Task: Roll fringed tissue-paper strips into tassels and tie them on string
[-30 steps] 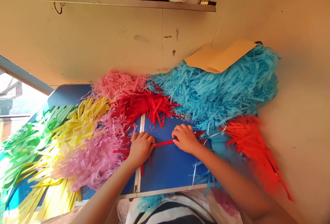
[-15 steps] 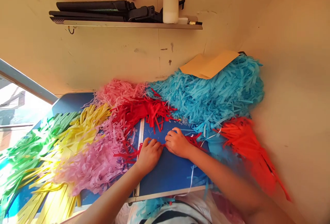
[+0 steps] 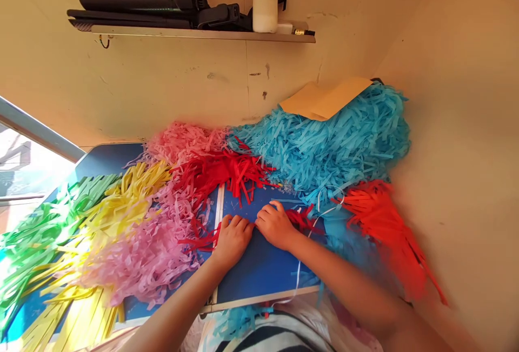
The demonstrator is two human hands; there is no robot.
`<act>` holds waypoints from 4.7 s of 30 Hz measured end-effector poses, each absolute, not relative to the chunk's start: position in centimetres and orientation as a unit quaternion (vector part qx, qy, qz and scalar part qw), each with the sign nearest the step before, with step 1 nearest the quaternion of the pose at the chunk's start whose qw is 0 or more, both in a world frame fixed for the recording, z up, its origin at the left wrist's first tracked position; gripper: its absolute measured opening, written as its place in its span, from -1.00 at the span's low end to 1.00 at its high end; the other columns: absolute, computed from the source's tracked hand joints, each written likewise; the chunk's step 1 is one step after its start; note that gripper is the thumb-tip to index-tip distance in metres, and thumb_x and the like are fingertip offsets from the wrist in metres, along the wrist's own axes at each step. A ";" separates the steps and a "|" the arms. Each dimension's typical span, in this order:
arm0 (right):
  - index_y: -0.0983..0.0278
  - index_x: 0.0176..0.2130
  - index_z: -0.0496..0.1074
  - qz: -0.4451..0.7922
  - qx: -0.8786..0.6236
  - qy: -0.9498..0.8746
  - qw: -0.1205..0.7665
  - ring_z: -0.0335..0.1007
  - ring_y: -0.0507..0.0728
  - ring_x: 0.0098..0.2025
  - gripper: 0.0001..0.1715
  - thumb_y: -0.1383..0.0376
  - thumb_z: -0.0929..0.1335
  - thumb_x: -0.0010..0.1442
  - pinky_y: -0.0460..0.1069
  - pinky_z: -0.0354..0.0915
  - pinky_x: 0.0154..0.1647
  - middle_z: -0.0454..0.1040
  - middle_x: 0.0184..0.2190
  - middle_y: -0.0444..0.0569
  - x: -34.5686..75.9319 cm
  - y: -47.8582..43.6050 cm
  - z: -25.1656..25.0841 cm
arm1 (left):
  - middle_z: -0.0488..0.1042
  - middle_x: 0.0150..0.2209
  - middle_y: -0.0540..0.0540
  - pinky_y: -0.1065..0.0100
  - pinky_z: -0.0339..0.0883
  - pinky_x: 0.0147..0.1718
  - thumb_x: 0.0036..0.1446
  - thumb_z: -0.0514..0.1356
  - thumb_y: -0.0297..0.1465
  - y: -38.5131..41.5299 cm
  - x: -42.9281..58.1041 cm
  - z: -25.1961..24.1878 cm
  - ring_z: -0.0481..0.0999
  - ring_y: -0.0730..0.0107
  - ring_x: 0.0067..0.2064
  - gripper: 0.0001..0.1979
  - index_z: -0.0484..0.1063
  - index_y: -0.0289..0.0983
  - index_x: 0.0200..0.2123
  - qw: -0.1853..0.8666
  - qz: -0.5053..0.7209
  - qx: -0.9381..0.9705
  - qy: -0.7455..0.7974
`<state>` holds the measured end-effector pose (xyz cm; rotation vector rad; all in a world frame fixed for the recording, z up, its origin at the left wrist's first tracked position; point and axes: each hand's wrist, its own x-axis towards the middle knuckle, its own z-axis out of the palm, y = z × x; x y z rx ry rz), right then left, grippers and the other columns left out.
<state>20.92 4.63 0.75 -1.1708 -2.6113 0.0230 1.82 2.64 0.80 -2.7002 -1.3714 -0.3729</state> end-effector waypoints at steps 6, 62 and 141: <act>0.21 -0.29 0.51 0.045 -0.441 -0.886 0.137 0.28 0.14 -0.11 -0.80 0.32 0.31 0.36 0.12 -0.02 0.08 0.52 -0.24 -0.05 23.5 4.5 0.1 | 0.57 -0.27 -0.09 0.09 0.10 -0.06 0.31 0.10 -0.44 2.1 -0.4 0.8 0.46 0.19 -0.17 -0.80 0.54 -0.16 -0.24 0.004 -0.137 -0.865 -0.483; 0.27 -0.32 0.59 0.538 -0.358 -0.724 0.241 0.45 0.12 -0.25 -0.67 0.08 0.36 0.22 0.00 0.25 -0.20 0.60 -0.32 -0.06 20.5 3.6 14.0 | 0.58 -0.36 0.06 0.11 0.20 0.11 0.17 0.23 -0.53 -0.3 -1.0 11.8 0.53 0.43 -0.30 -0.83 0.51 -0.14 -0.22 0.093 -0.438 -0.828 -0.338; 0.33 -0.28 0.50 0.322 -0.495 -0.784 0.190 0.38 0.23 0.00 -0.80 0.52 0.31 0.17 0.10 0.23 0.08 0.45 -0.13 0.14 4.9 12.6 1.3 | 0.13 -0.66 0.22 0.60 -0.13 -0.69 -0.17 0.42 -0.01 -5.4 -4.3 6.7 -0.04 0.72 -0.69 -0.46 0.21 -0.24 -0.45 -0.660 -0.545 -0.194 -0.479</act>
